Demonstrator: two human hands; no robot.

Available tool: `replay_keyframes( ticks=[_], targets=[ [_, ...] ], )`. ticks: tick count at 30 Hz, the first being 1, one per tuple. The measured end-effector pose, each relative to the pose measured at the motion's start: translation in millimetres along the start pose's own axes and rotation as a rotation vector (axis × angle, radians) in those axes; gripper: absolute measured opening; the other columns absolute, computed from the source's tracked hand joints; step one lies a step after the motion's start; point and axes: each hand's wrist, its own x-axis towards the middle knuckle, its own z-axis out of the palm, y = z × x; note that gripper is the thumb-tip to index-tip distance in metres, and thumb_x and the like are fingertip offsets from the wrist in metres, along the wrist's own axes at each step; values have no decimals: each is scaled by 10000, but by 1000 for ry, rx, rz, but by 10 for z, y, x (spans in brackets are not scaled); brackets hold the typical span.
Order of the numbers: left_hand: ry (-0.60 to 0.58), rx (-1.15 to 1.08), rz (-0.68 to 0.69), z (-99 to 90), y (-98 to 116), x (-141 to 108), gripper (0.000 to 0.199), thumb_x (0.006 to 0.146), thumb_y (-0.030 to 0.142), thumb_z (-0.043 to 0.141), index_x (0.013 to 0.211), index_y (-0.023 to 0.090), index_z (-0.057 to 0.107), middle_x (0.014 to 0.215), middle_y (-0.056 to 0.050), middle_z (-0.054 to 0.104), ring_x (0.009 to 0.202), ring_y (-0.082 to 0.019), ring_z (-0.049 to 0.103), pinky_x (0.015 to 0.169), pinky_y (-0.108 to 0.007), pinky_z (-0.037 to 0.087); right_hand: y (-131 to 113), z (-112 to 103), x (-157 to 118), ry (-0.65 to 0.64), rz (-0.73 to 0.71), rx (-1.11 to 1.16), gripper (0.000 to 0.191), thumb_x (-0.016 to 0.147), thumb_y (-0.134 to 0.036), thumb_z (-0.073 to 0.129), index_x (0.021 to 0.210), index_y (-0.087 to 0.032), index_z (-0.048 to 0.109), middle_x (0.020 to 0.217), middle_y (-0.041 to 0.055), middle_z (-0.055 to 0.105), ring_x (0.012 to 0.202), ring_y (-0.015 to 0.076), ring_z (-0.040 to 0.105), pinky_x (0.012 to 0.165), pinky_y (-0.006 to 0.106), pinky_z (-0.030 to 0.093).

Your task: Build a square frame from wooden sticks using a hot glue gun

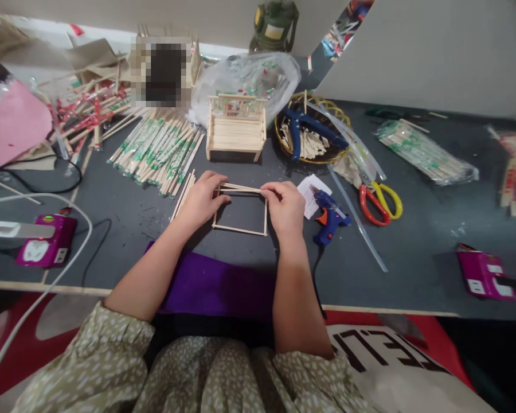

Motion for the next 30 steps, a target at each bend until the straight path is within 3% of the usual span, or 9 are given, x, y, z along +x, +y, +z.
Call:
replay_keyframes(
  ticks=[5,10,15,19,30],
  targets=[
    [82,222,71,-68,16,4,253,814,207,698,1063,170,686,1080,-99,651,1052,-274,528,950,-436,440,8,17,-15,-32,47,-49,151,837,-203,588,776,-230,723,824,39,637,775,203,564,763,349,424],
    [68,205,187,-61,15,80,144,870,193,618,991,191,694,1123,-91,676,1087,-263,544,971,-432,429,32,-30,-44,-15,73,-74,149,838,-218,587,776,-232,722,829,46,657,794,217,572,766,362,428],
    [-56,235,250,11,-2,113,135,895,177,559,931,183,689,1015,-88,711,970,-245,593,872,-389,448,64,-33,-61,6,118,-113,135,828,-230,592,770,-227,714,814,47,666,761,216,572,747,365,423],
    [-41,289,253,15,-8,72,209,938,216,496,869,184,690,890,-88,692,866,-233,575,792,-371,442,70,-5,-57,1,147,-117,110,825,-238,579,769,-224,672,784,37,663,719,200,567,717,349,428],
    [-20,317,240,-17,25,44,182,925,180,508,841,175,670,893,-85,672,861,-227,557,763,-353,434,45,-37,-73,23,192,-27,120,783,-164,540,855,-216,620,729,15,641,666,178,591,686,338,459]
  ],
)
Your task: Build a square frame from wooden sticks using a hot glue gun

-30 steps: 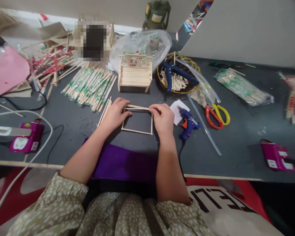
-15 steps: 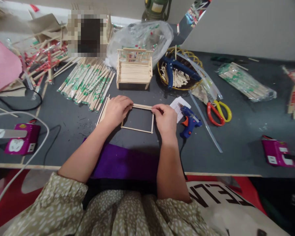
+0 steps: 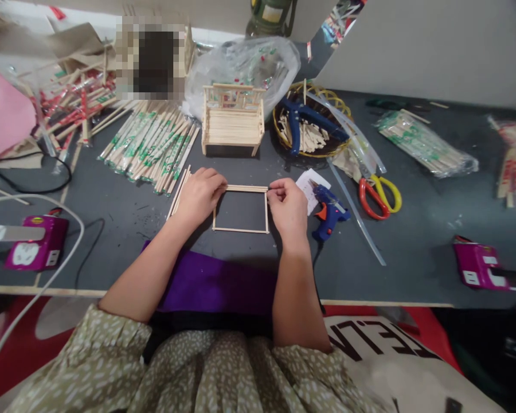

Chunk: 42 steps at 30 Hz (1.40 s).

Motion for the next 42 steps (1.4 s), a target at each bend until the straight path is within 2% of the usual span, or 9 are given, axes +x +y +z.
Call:
replay_keyframes(
  ticks=[5,14,20,24,32,35,37,40,42],
  targets=[
    [-2,-21,-4,1,-14,-4,161,900,152,532,804,181,658,861,-76,653,845,-224,551,762,-354,440,30,14,-9,-29,23,43,151,796,-181,534,910,-214,628,750,17,650,666,179,614,661,337,476],
    [-6,14,-11,-6,-10,-6,146,892,140,541,805,175,653,858,-78,649,836,-226,551,743,-351,431,-39,-2,-18,-60,54,33,131,797,-148,550,881,-207,631,735,6,635,643,163,582,668,335,459],
    [1,13,-8,0,-15,-8,168,901,145,519,802,181,650,854,-73,648,832,-221,551,738,-346,433,-137,1,-55,-44,-59,-52,50,801,-174,601,790,-206,638,790,29,616,694,168,554,718,339,436],
    [-18,53,-4,-7,-10,-1,168,907,145,512,818,167,653,869,-82,659,836,-223,558,740,-347,438,-137,15,-61,-44,-103,-57,70,820,-191,582,780,-216,633,806,24,607,697,163,541,731,334,439],
    [-50,30,-58,-93,35,8,85,880,150,571,879,167,654,942,-78,679,915,-226,579,811,-349,453,-35,-33,-7,21,8,77,60,791,-184,581,818,-200,631,745,8,639,691,168,605,715,337,485],
    [-36,15,-119,-201,20,-7,86,867,185,605,932,179,661,981,-72,682,949,-225,585,837,-351,457,12,-55,4,32,65,115,84,794,-188,569,851,-200,628,727,-1,637,678,173,635,701,349,504],
    [-48,36,-215,-280,-9,-20,89,859,214,622,930,185,669,945,-62,688,912,-221,597,805,-342,459,29,-60,7,20,87,122,96,792,-178,563,859,-196,629,726,-2,637,669,171,645,698,352,511],
    [-113,69,-354,-356,-57,-30,75,842,249,653,873,189,688,854,-46,692,833,-210,609,749,-324,451,12,-60,7,-27,110,111,95,770,-166,586,847,-194,635,742,2,649,675,167,638,702,352,517],
    [-153,78,-381,-368,-70,-27,77,833,258,666,843,191,703,828,-46,692,816,-209,610,733,-321,445,-26,-62,4,-50,123,86,91,759,-168,609,839,-193,645,739,3,656,667,164,623,703,352,516]
  ],
)
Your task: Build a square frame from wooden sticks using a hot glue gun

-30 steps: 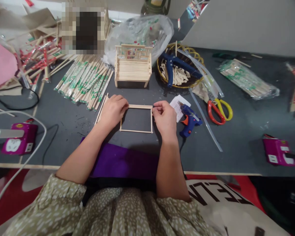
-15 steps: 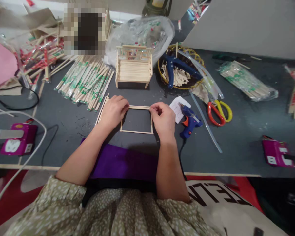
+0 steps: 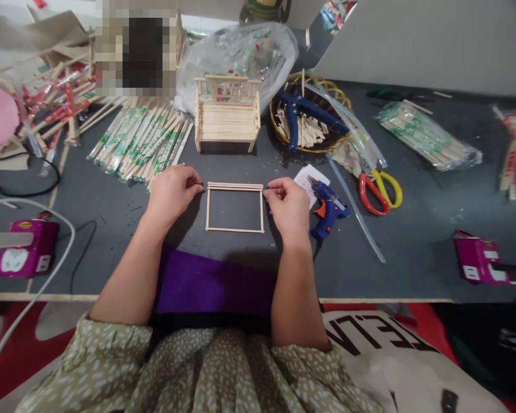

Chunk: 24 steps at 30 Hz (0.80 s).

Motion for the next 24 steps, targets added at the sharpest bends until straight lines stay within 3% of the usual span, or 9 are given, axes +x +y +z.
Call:
replay_keyframes(
  ticks=[7,15,24],
  targets=[
    [-42,57,19,35,43,8,113,838,247,654,820,179,742,811,-66,687,820,-225,604,744,-344,441,-87,7,-16,-1,-22,-143,85,778,-168,630,825,-165,701,750,53,688,685,188,626,718,349,490],
    [14,44,65,110,57,7,137,850,251,628,795,182,733,811,-60,691,792,-204,594,720,-325,446,-33,33,3,-2,-54,-172,132,795,-159,596,812,-173,725,779,71,712,721,211,647,731,348,485],
    [-6,47,36,99,99,8,153,869,255,605,819,178,728,862,-75,695,851,-222,605,753,-336,447,-50,29,-3,-11,-62,-196,186,801,-149,570,846,-167,750,822,82,725,764,219,656,770,354,482]
  ],
)
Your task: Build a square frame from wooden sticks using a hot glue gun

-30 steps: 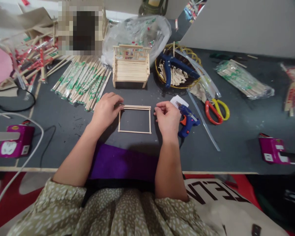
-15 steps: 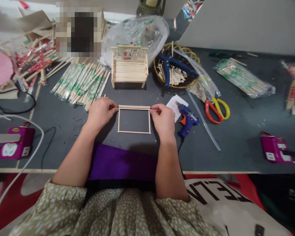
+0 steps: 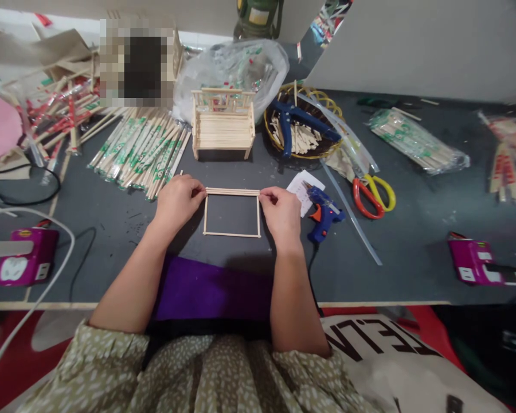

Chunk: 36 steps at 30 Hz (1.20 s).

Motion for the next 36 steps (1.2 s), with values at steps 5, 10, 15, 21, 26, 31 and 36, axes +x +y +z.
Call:
replay_keyframes(
  ticks=[5,10,15,21,26,31,36],
  targets=[
    [12,3,-7,14,-11,-1,162,869,262,596,817,190,730,843,-66,690,843,-216,602,733,-326,449,0,-1,-1,-1,-5,-13,193,806,-154,560,849,-162,748,805,81,717,749,219,646,747,348,473],
    [32,-22,23,33,-35,-6,151,853,241,596,812,190,732,830,-63,694,814,-208,601,721,-324,457,16,7,-2,7,-14,-8,182,802,-177,561,832,-169,741,796,80,713,730,216,642,731,350,473],
    [51,-41,47,48,-57,-3,157,852,244,588,806,198,731,813,-56,694,804,-205,597,717,-324,461,45,23,2,22,-25,-2,184,799,-198,554,824,-187,736,784,69,710,707,206,630,719,351,478],
    [39,-42,39,48,-58,-2,157,857,242,588,813,190,730,827,-61,699,798,-203,594,719,-324,455,35,25,-1,23,-23,-11,183,802,-200,549,812,-188,731,790,72,709,714,206,625,724,349,474],
    [33,-31,26,35,-44,1,156,856,239,586,817,183,727,827,-66,698,806,-210,597,737,-330,453,7,17,-7,19,-11,-7,159,802,-193,559,788,-179,716,756,63,693,697,202,618,712,340,460],
    [35,-25,24,35,-38,-2,165,866,241,576,798,191,717,827,-65,692,819,-216,595,749,-337,449,6,16,-6,9,-6,-10,156,807,-200,554,775,-189,707,739,55,685,687,203,609,698,338,452],
    [29,-18,40,37,-43,-7,153,874,238,572,789,187,689,824,-66,682,832,-218,583,757,-339,444,9,23,-8,17,-8,-23,168,808,-185,540,763,-191,702,736,57,682,687,205,608,695,339,452]
  ],
)
